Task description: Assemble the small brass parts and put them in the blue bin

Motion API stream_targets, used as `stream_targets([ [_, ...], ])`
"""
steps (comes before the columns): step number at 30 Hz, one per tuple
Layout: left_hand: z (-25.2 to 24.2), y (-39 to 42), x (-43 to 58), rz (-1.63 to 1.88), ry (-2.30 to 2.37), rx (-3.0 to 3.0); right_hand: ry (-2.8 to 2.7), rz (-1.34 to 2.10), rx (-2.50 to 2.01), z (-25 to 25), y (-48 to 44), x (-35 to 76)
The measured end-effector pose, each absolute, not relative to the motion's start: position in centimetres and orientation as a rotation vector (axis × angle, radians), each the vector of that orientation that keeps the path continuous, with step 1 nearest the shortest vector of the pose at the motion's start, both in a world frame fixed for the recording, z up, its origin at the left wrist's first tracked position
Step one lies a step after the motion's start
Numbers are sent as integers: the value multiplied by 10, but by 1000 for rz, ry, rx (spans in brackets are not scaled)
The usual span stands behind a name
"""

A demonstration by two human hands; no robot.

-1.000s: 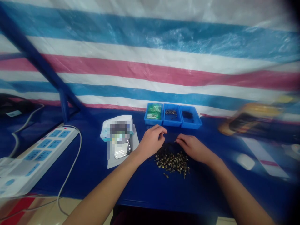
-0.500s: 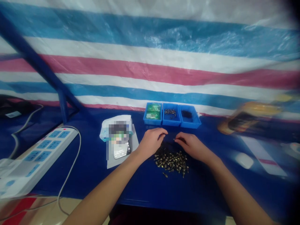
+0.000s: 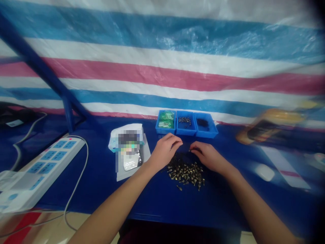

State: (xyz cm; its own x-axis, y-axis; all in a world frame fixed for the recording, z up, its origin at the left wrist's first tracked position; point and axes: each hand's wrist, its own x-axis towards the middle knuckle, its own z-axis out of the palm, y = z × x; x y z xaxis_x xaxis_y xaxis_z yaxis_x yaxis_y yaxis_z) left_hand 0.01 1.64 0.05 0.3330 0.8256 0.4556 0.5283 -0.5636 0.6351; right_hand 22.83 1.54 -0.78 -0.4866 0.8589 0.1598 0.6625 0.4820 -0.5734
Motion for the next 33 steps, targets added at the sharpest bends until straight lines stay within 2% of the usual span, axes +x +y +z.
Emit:
stream_targets([
  [21, -1, 13, 2, 1088, 1219, 2238, -2274, 613, -1361, 1, 9, 221],
  [27, 0, 13, 2, 1052, 1214, 2262, -2020, 928, -1412, 2, 11, 221],
  [33, 1, 12, 2, 1018, 1222, 2295, -1448, 1188, -1181, -5, 17, 213],
])
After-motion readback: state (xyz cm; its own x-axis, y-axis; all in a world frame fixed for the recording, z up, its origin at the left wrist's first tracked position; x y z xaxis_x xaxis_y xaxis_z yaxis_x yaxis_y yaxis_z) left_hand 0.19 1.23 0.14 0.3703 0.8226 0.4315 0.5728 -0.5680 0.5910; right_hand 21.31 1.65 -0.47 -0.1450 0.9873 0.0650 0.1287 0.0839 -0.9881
